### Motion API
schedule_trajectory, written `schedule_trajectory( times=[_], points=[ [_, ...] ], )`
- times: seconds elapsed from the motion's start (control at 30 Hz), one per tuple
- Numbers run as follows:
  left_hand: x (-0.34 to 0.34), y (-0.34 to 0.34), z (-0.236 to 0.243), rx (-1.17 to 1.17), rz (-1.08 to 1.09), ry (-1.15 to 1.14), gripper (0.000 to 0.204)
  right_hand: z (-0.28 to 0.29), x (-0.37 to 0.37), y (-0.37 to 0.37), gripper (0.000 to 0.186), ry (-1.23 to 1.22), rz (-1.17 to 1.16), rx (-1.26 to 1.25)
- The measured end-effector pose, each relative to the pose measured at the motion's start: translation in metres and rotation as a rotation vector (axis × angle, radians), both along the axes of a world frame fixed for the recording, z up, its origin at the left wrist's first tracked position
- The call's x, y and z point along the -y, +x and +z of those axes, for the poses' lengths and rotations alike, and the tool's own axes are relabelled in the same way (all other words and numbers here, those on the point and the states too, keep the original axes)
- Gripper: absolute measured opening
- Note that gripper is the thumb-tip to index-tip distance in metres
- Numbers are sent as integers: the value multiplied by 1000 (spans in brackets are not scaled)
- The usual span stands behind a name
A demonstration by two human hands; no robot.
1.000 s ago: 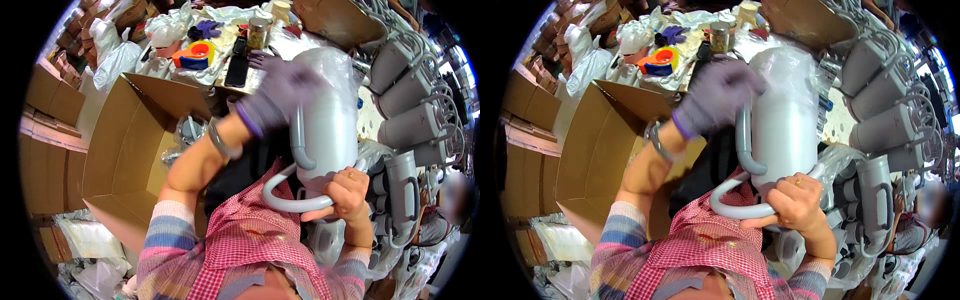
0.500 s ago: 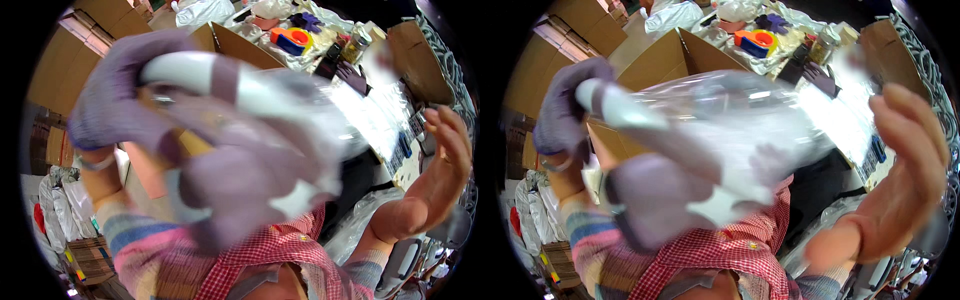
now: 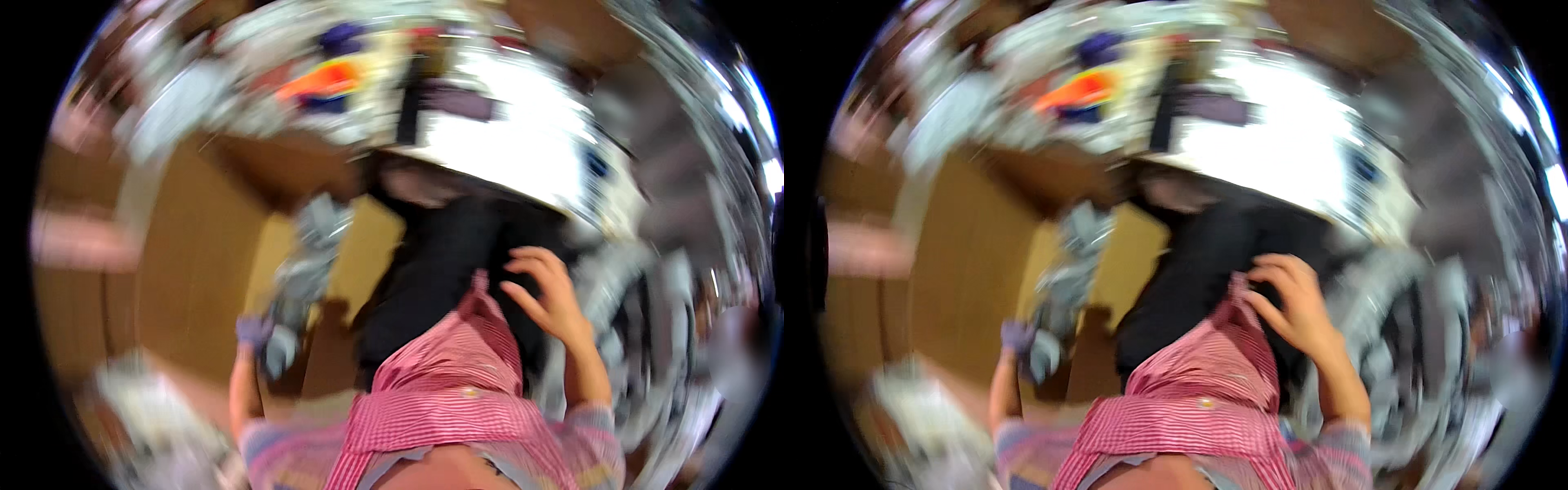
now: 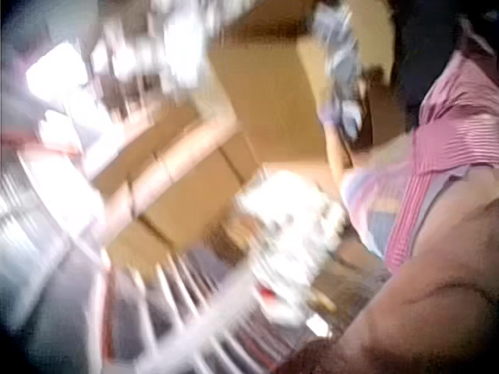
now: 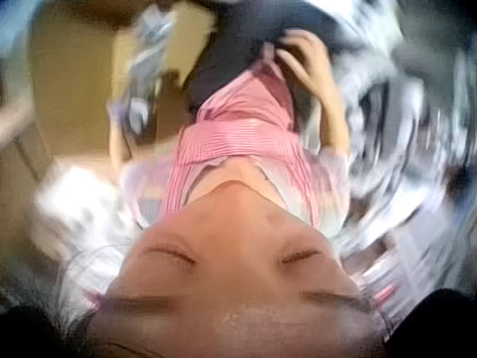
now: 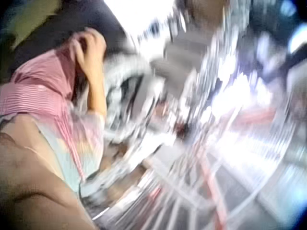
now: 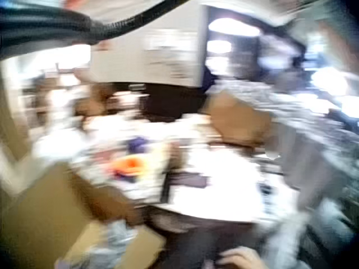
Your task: The person repeatedly picks up gray electric kettles, wraps them in clear plastic bags, and places them into a cardboard box. The process involves handling the kettles by their handles and bodies, ensuring they are fully enclosed in the plastic before stacking them in the box.
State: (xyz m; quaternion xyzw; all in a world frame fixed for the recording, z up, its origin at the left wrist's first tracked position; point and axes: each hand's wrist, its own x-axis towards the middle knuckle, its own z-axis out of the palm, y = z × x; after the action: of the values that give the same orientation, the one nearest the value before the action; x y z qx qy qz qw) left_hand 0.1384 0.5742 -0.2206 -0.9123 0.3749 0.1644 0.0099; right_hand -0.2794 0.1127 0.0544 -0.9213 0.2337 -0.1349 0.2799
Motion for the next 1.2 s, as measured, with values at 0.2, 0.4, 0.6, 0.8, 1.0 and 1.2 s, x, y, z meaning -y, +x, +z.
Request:
schedule_trajectory(
  times=[0.2,0.4,0.6,0.8,1.0,1.2],
  points=[
    [-5,14,-112,-114,429,25,39,-11,79,-108,25,-136,-234,-29],
    [52,5,-111,-218,538,103,45,43,143,-340,31,-962,-1070,-170],
    [57,19,-77,-288,444,159,60,44,145,-453,61,-334,-1314,-640],
    [222,-91,165,-91,171,-819,53,142,79,-235,28,-555,-1053,20],
    [362,-305,301,-117,-704,-1200,80,109,25,-101,46,-337,-191,-33],
    [323,-225,225,-570,-253,-1040,47,17,90,-297,41,-313,-1034,115]
  ],
)
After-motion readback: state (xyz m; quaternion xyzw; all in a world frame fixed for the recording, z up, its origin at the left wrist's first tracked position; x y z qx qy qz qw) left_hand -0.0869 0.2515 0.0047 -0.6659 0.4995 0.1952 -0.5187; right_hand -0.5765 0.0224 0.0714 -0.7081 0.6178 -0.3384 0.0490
